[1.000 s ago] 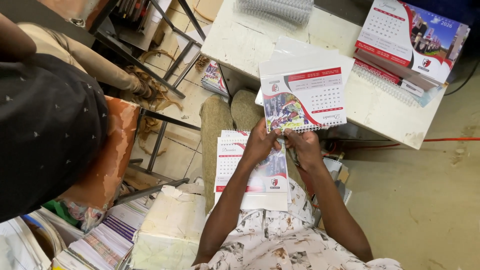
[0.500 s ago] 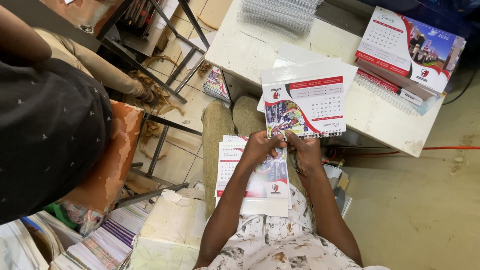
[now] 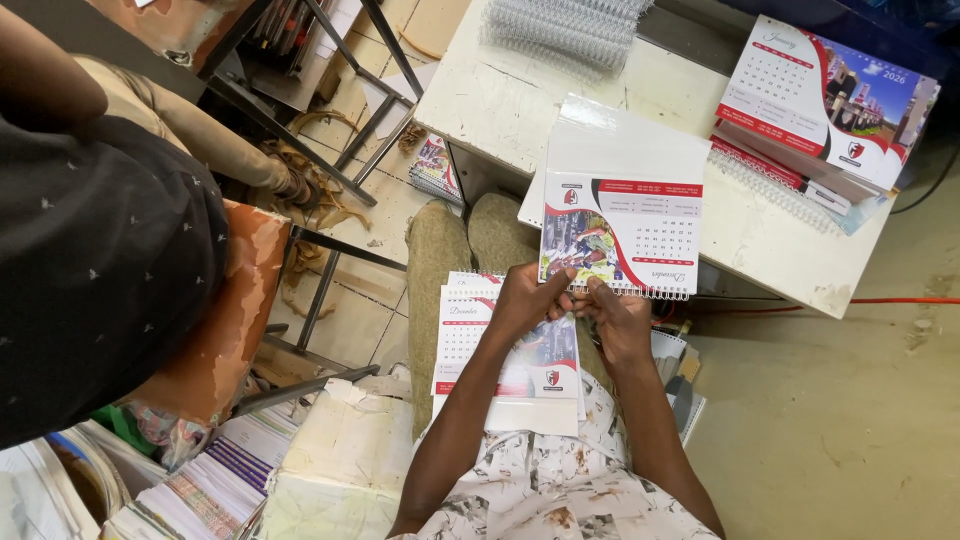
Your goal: The person sits on the floor and assembles spiral-bound calendars by inserting metal rings into the punched holes. They pick up a calendar, thread the rings through the holes, and place the finished item on a stack on the table.
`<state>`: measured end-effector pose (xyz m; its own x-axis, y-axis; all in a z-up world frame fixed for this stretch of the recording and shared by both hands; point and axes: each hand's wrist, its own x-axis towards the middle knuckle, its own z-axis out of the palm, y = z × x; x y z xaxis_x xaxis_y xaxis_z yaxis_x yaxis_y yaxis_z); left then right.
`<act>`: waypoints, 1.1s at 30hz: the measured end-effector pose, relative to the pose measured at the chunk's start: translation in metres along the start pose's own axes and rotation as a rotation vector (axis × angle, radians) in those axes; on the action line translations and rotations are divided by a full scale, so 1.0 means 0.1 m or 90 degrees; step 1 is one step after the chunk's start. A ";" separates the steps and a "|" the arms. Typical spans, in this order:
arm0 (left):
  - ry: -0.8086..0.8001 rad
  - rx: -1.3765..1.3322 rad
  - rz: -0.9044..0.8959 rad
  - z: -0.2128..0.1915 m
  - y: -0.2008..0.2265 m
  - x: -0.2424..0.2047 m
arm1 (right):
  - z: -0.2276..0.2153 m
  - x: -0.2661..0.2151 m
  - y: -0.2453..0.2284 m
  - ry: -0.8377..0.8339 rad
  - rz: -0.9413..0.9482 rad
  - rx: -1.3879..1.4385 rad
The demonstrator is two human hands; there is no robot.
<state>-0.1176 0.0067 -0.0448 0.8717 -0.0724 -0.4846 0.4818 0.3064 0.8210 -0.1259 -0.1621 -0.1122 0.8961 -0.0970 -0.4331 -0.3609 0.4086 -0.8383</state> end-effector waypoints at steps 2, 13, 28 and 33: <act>-0.009 -0.003 -0.004 0.00 0.02 -0.02 | 0.03 -0.01 -0.04 0.004 -0.002 -0.007; -0.024 0.016 -0.015 0.02 0.12 -0.08 | -0.06 0.02 -0.04 -0.019 0.026 0.045; -0.036 -0.015 -0.003 -0.10 -0.01 0.03 | -0.41 0.07 0.02 -0.035 -0.004 0.048; -0.023 -0.019 -0.006 -0.08 0.05 -0.01 | -0.31 0.07 -0.04 -0.025 -0.013 0.011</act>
<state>-0.1168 0.0161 -0.0423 0.8699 -0.1090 -0.4810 0.4878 0.3343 0.8064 -0.1260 -0.1928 -0.1218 0.9127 -0.0702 -0.4025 -0.3384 0.4220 -0.8410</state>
